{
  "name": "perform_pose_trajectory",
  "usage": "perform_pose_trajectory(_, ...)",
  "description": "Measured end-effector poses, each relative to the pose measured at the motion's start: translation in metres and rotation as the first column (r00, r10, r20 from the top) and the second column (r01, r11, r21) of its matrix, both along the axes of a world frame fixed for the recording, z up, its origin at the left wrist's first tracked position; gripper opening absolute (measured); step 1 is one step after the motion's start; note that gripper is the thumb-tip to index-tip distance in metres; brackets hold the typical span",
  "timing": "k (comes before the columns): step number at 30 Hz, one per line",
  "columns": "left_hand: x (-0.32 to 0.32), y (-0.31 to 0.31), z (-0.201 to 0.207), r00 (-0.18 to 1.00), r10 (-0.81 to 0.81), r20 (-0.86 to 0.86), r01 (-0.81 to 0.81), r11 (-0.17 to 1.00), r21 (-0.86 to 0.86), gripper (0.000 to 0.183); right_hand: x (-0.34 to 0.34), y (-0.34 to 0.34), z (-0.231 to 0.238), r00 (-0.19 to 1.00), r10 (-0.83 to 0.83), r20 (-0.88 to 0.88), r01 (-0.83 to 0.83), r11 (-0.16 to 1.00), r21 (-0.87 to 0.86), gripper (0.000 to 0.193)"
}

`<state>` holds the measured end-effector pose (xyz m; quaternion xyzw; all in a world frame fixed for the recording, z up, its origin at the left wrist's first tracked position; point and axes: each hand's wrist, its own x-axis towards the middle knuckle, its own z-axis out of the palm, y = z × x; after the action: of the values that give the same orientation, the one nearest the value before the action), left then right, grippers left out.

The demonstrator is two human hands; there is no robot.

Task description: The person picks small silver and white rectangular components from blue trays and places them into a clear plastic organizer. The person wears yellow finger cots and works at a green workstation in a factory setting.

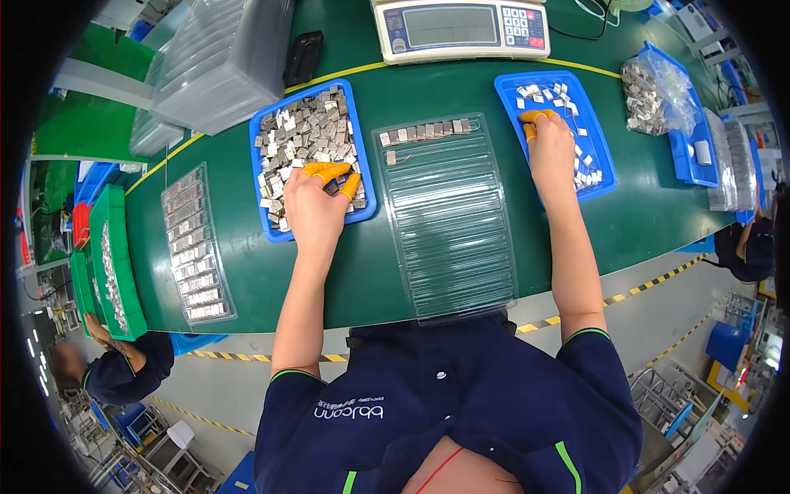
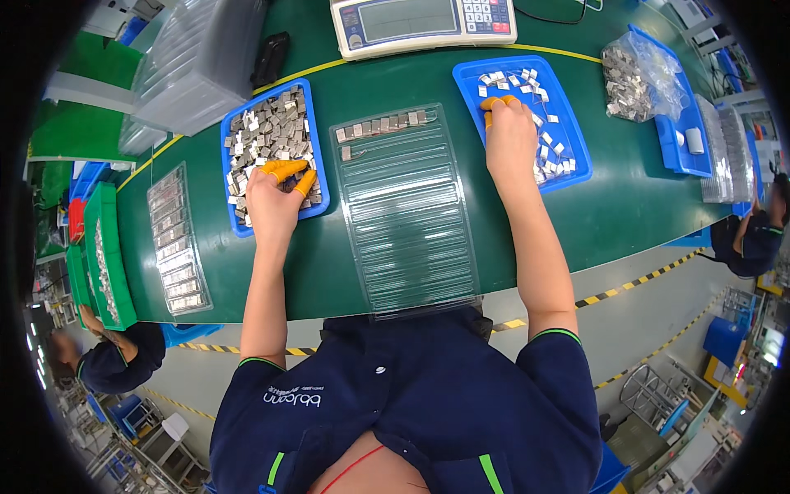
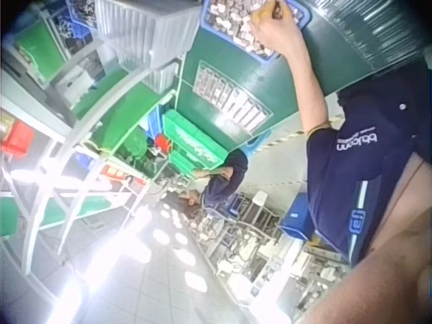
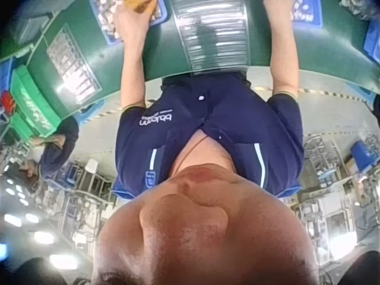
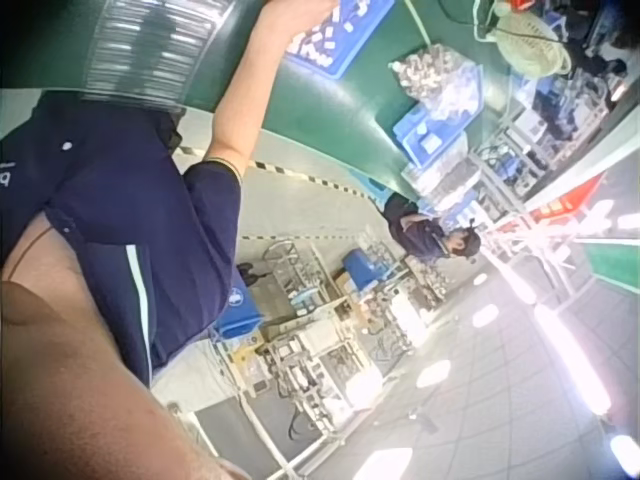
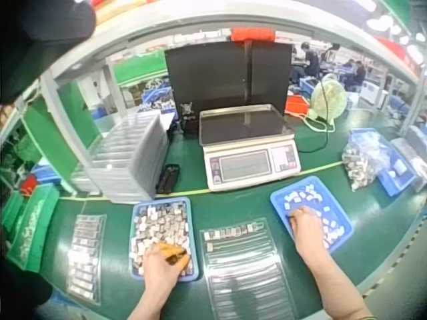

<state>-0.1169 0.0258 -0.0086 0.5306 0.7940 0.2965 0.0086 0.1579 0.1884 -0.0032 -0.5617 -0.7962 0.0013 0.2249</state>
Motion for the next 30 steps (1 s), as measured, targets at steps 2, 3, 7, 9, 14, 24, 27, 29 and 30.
perform_pose_trajectory(2,0.001,0.000,-0.002,0.996,-0.018,-0.093,0.020,0.999,0.026,0.027,0.003,0.005,-0.010,1.000,-0.010,-0.002,0.010,1.000,0.029,0.016)
perform_pose_trajectory(3,0.002,0.000,0.000,0.999,0.035,0.001,-0.035,0.999,-0.018,0.025,0.003,0.006,-0.011,1.000,-0.012,-0.004,0.012,0.999,0.045,0.016)
perform_pose_trajectory(7,0.005,0.001,0.011,0.859,0.175,0.481,-0.173,0.984,-0.048,0.020,0.006,0.005,-0.004,0.992,-0.022,-0.121,0.027,0.999,0.037,0.015)
perform_pose_trajectory(9,-0.001,0.001,0.014,0.655,0.098,0.749,-0.197,0.979,0.044,0.019,0.009,0.006,-0.006,0.990,-0.052,-0.131,0.056,0.998,0.025,0.015)
perform_pose_trajectory(14,-0.005,-0.003,0.034,0.146,-0.191,0.971,-0.244,0.944,0.223,0.027,0.021,0.011,0.002,0.962,-0.126,-0.241,0.113,0.991,-0.067,0.018)
perform_pose_trajectory(24,0.033,0.011,0.037,-0.116,-0.152,0.982,0.144,0.975,0.167,0.022,-0.031,-0.029,0.038,0.512,-0.132,-0.849,-0.543,0.716,-0.439,0.028)
perform_pose_trajectory(27,0.036,0.015,0.025,-0.068,-0.097,0.993,0.256,0.960,0.112,0.023,-0.049,-0.039,0.034,0.487,-0.172,-0.856,-0.638,0.599,-0.483,0.031)
perform_pose_trajectory(29,0.032,0.014,0.026,-0.111,-0.131,0.985,0.303,0.940,0.159,0.024,-0.054,-0.045,0.033,0.438,-0.268,-0.858,-0.668,0.541,-0.510,0.029)
perform_pose_trajectory(30,0.030,0.013,0.026,-0.134,-0.143,0.981,0.324,0.929,0.179,0.024,-0.053,-0.047,0.030,0.436,-0.264,-0.860,-0.682,0.527,-0.507,0.029)
